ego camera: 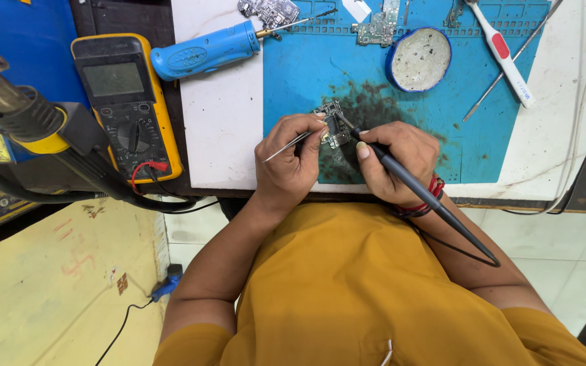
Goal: The person solders a small circuit board on a repair bench, holding the board with tweezers in one hand while applying a soldering iron to components with the other. They reposition the board and continue working on different points across the board throughout the clip.
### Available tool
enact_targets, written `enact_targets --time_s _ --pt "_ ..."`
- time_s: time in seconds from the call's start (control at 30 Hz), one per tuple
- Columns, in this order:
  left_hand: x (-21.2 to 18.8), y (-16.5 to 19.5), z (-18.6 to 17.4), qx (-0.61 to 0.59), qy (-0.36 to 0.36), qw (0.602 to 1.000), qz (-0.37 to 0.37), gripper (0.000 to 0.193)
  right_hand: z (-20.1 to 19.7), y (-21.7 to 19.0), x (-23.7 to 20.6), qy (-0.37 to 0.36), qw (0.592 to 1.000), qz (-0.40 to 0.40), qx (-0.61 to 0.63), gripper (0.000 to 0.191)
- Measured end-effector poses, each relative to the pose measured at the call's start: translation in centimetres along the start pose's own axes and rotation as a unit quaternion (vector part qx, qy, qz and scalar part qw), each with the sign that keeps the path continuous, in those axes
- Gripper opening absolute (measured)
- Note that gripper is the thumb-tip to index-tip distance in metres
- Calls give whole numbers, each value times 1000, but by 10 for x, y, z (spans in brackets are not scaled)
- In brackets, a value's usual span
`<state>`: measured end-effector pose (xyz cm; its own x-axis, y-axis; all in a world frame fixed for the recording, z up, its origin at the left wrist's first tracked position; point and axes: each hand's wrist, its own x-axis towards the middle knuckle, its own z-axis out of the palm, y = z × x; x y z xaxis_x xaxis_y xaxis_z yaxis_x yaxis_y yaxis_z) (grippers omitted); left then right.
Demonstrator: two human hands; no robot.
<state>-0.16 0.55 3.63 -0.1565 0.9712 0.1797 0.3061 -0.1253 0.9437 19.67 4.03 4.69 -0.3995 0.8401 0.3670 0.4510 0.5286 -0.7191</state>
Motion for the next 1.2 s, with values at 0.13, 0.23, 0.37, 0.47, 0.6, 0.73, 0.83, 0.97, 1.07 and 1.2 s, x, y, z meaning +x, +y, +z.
enact_targets --time_s 0.13,0.23,0.37,0.47,0.6,0.73,0.83,0.97,1.07,1.2 --pt "0 0 0 0 2 1000 3 12 0 0 0 0 1000 2 -1 12" --pt "0 0 1 1 2 1000 4 12 0 0 -1 1 1000 1 -1 12" --pt "0 1 0 6 4 1000 4 12 0 0 -1 6 1000 0 -2 11" --pt "1 0 1 4 3 1000 3 12 0 1 -1 13 1000 -5 -1 11" --pt "0 0 1 3 5 1000 0 12 0 1 -1 16 1000 -1 0 10" --pt "1 0 1 11 5 1000 4 12 1 0 -1 20 1000 6 -3 10" --pt "0 0 1 12 7 1000 2 12 0 -1 -2 18 1000 11 0 10" --pt "-1 -1 1 8 4 1000 5 12 0 -1 -3 20 1000 19 -4 8" --pt "-1 0 2 14 8 1000 3 12 -1 -2 -3 14 1000 18 -13 9" --pt "0 0 0 14 5 1000 0 12 0 -3 -2 25 999 30 -7 8"
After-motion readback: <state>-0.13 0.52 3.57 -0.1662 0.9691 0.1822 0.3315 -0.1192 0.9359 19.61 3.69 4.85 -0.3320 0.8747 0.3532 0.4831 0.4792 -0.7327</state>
